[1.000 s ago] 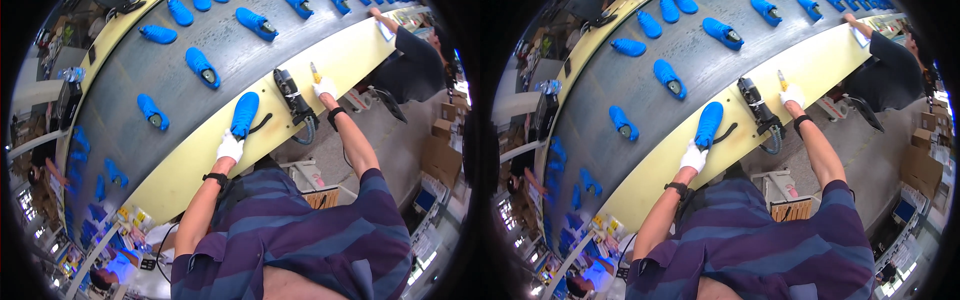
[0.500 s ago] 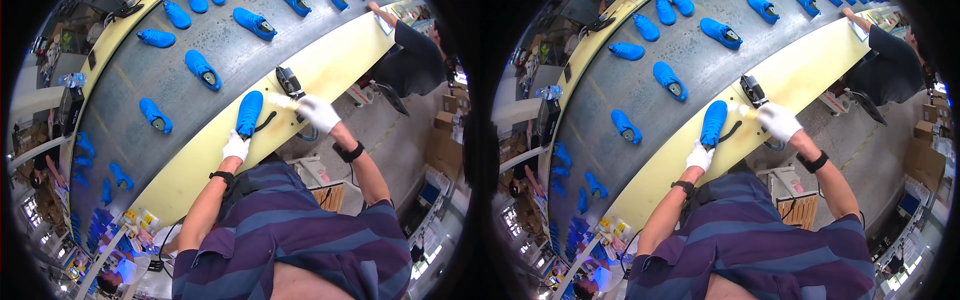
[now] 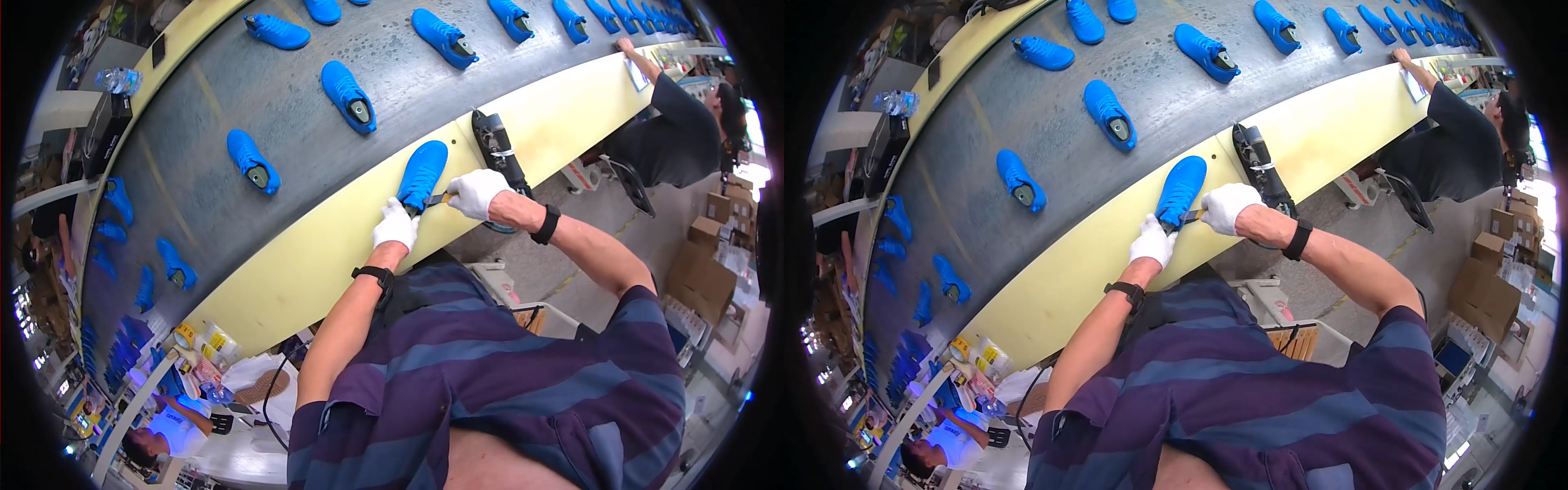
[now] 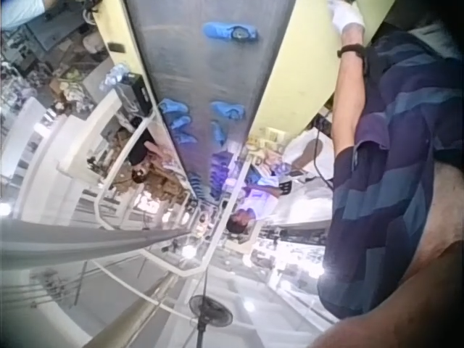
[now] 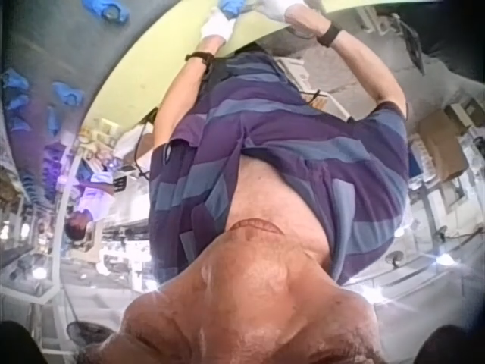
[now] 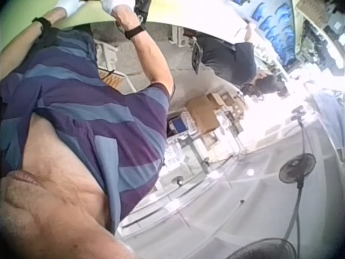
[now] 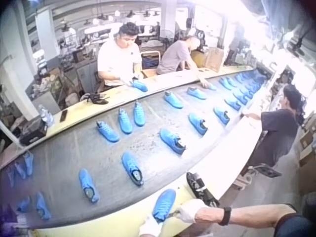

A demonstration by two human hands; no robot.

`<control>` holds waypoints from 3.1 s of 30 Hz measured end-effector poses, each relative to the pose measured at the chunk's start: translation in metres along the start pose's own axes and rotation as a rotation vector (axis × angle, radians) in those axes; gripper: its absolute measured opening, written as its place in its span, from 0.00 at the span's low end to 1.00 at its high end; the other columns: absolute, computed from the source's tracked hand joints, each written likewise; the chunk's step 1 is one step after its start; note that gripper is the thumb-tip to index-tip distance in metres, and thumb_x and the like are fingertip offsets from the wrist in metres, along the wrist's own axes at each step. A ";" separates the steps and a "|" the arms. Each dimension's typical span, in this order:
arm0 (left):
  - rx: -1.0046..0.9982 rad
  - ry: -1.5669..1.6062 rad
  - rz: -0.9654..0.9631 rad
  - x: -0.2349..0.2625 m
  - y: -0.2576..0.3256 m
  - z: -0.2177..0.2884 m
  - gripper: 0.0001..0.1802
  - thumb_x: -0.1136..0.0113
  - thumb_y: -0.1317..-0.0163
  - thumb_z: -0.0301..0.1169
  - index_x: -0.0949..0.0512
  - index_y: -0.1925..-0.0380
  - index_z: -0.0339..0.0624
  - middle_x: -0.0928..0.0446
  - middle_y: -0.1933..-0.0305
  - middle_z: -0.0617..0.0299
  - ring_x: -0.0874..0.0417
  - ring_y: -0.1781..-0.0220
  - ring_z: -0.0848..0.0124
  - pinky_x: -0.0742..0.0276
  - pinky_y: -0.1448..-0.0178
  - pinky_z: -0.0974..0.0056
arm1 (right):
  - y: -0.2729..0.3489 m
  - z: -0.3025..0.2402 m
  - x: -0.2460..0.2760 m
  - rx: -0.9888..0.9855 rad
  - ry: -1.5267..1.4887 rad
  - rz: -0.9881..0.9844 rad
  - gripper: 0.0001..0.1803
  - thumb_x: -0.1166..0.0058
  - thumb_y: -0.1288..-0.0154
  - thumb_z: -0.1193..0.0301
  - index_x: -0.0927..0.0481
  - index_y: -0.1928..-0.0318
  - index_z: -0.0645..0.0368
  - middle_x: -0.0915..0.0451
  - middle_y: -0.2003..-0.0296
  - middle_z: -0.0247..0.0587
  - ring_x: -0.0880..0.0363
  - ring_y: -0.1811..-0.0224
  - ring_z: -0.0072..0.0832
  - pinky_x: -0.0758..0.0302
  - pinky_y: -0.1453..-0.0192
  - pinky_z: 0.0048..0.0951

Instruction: Trimming excess material and cleaning shoes at a conveyor belt assembly line.

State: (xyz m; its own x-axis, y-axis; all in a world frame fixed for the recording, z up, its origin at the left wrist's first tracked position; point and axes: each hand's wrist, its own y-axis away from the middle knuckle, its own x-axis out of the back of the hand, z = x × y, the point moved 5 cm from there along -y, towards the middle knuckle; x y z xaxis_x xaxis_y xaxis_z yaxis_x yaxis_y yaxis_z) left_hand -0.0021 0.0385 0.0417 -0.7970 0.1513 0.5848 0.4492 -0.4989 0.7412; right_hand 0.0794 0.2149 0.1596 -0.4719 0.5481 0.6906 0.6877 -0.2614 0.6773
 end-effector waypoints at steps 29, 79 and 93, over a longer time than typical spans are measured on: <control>-0.043 0.059 0.062 -0.009 -0.002 -0.003 0.44 0.36 0.29 0.50 0.44 0.27 0.32 0.27 0.34 0.32 0.15 0.40 0.39 0.18 0.37 0.43 | 0.034 -0.036 0.027 0.179 0.208 0.144 0.07 0.39 0.39 0.71 0.10 0.66 0.57 0.13 0.72 0.55 0.10 0.66 0.52 0.16 0.62 0.48; 0.293 0.239 -0.188 -0.138 -0.098 -0.005 0.47 0.31 0.38 0.53 0.37 0.30 0.35 0.16 0.40 0.39 0.13 0.40 0.45 0.16 0.39 0.47 | -0.085 0.034 -0.192 -0.478 -0.105 -0.538 0.17 0.46 0.29 0.64 0.10 0.60 0.65 0.09 0.63 0.50 0.07 0.59 0.43 0.12 0.55 0.44; 0.137 0.220 -0.207 -0.081 -0.048 0.010 0.57 0.36 0.38 0.59 0.48 0.26 0.25 0.14 0.53 0.37 0.09 0.69 0.49 0.13 0.64 0.50 | 0.025 0.018 -0.144 -0.170 -0.348 -0.158 0.27 0.48 0.31 0.55 0.12 0.56 0.70 0.14 0.62 0.68 0.12 0.59 0.61 0.17 0.51 0.54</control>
State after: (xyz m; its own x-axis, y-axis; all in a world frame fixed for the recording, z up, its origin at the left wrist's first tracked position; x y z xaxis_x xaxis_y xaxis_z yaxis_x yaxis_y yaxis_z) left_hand 0.0447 0.0586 -0.0384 -0.9384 0.0421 0.3429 0.3067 -0.3553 0.8830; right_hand 0.1747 0.1440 0.0727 -0.3298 0.8200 0.4678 0.5075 -0.2639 0.8202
